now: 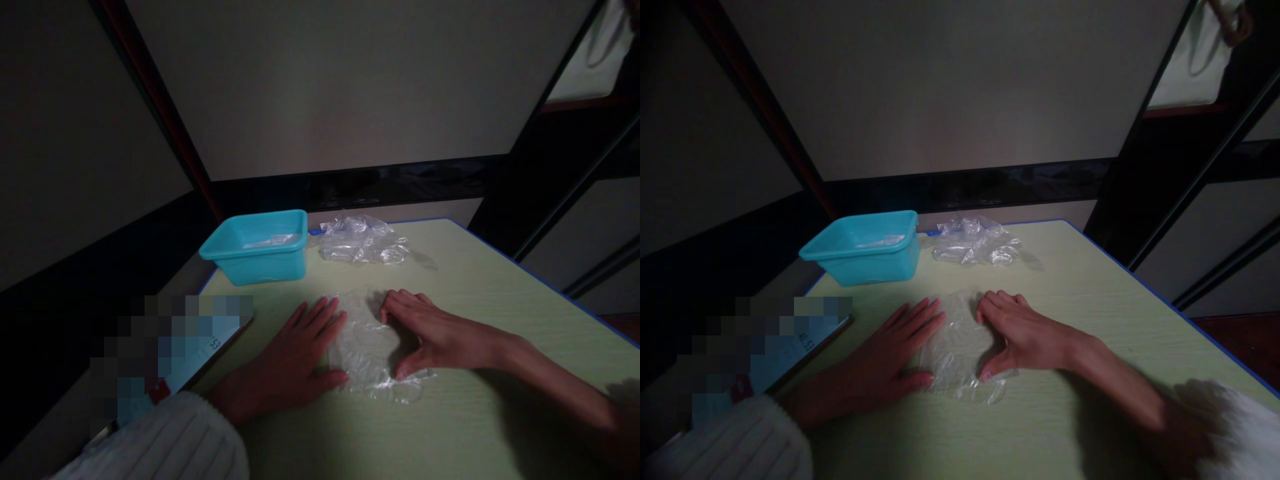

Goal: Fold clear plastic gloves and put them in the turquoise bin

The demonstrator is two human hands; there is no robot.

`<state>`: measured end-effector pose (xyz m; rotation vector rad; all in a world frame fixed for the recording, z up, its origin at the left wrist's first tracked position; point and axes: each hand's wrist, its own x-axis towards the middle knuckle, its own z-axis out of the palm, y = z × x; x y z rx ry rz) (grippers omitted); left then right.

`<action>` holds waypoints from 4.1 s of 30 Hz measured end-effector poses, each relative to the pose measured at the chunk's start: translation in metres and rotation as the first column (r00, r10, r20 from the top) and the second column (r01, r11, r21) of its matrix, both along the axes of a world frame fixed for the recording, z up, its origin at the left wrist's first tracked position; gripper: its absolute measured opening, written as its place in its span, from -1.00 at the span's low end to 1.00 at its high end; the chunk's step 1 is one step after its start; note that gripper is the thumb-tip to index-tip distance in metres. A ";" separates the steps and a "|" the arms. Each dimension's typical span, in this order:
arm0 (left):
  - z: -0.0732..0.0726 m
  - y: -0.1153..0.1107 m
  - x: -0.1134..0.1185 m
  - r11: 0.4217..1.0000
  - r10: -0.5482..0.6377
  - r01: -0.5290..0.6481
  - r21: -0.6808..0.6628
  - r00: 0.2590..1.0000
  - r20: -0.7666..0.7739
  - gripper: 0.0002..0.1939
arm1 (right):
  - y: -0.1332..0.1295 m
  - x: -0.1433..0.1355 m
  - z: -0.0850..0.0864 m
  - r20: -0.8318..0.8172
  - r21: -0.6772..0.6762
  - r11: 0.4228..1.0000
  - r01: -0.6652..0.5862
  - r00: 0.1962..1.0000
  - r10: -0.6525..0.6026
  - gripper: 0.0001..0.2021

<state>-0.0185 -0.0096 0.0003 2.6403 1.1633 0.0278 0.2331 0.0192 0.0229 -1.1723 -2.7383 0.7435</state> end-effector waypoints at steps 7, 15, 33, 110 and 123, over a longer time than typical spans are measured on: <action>0.000 -0.001 0.001 1.000 0.009 -0.009 0.003 1.000 -0.015 -0.23 | 0.004 0.001 -0.003 -0.032 -0.021 1.000 0.003 0.999 -0.004 -0.49; 0.002 -0.001 0.002 0.999 0.042 -0.043 -0.002 0.995 -0.087 -0.21 | 0.010 0.003 -0.003 -0.056 -0.069 0.997 -0.022 0.998 0.018 -0.52; 0.000 -0.003 0.001 0.994 0.028 -0.034 0.104 0.998 0.052 -0.29 | 0.001 0.017 0.018 -0.078 -0.332 0.943 -0.025 0.997 -0.001 -0.72; -0.001 -0.005 0.008 0.995 0.095 -0.095 0.014 0.995 -0.028 -0.21 | -0.011 0.005 0.009 0.138 -0.147 0.979 0.143 0.983 -0.123 -0.62; -0.005 -0.006 0.008 0.995 0.090 -0.086 0.048 0.994 -0.067 -0.19 | -0.021 -0.023 -0.002 -0.166 0.333 0.943 -0.012 0.983 0.071 -0.50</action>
